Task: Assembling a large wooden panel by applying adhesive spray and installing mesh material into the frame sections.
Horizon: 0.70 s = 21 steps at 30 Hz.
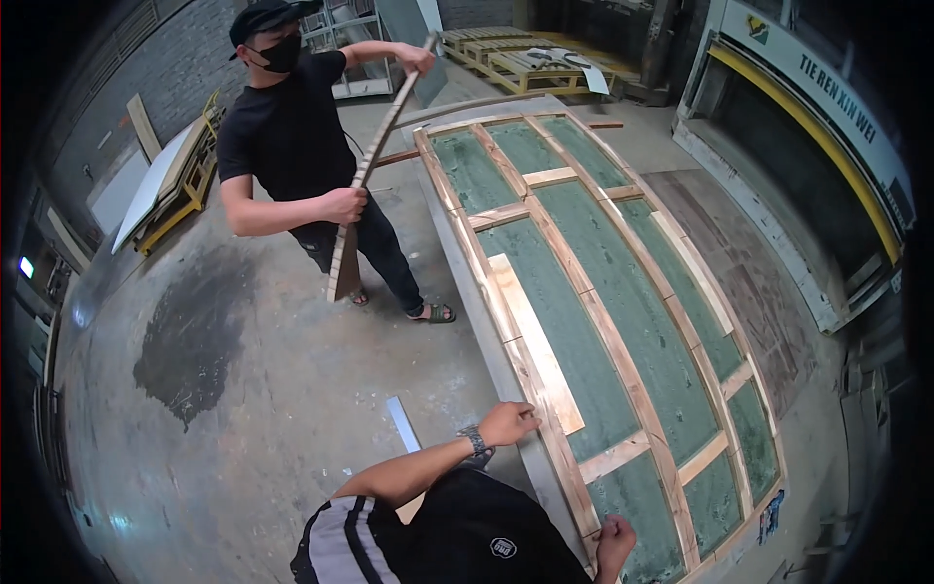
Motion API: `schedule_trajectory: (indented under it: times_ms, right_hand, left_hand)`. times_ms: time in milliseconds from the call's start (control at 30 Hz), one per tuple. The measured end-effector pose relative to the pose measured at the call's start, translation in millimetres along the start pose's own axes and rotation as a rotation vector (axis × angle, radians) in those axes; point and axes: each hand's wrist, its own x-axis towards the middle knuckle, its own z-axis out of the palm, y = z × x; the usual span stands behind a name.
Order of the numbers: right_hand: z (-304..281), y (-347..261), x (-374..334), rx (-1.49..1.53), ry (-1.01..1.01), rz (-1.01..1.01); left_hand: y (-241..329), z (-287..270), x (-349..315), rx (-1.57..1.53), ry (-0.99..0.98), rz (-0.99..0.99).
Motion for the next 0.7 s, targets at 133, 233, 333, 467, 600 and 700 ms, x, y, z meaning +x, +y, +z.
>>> schedule_trajectory:
  times_ms: [133,233,333,467,600,700]
  right_hand:
    - [-3,-3,44,0.136,-0.029,-0.076]
    - [-4,-44,65,0.198,-0.149,-0.137]
    - [35,-74,106,0.504,-0.326,-0.199]
    - [108,-143,187,0.816,-0.665,-0.213]
    - [134,-191,270,0.905,-0.787,-0.062]
    - [108,-185,301,0.942,-1.131,0.022]
  left_hand:
    - [26,-10,-16,-0.017,0.011,-0.006]
    - [65,-36,-36,-0.018,0.184,-0.057]
    - [125,-95,-40,0.032,0.448,0.109]
    - [181,-150,-31,-0.375,0.616,0.118]
    - [211,-143,29,-0.242,0.612,0.260]
    - [217,-143,136,-0.159,0.596,0.452]
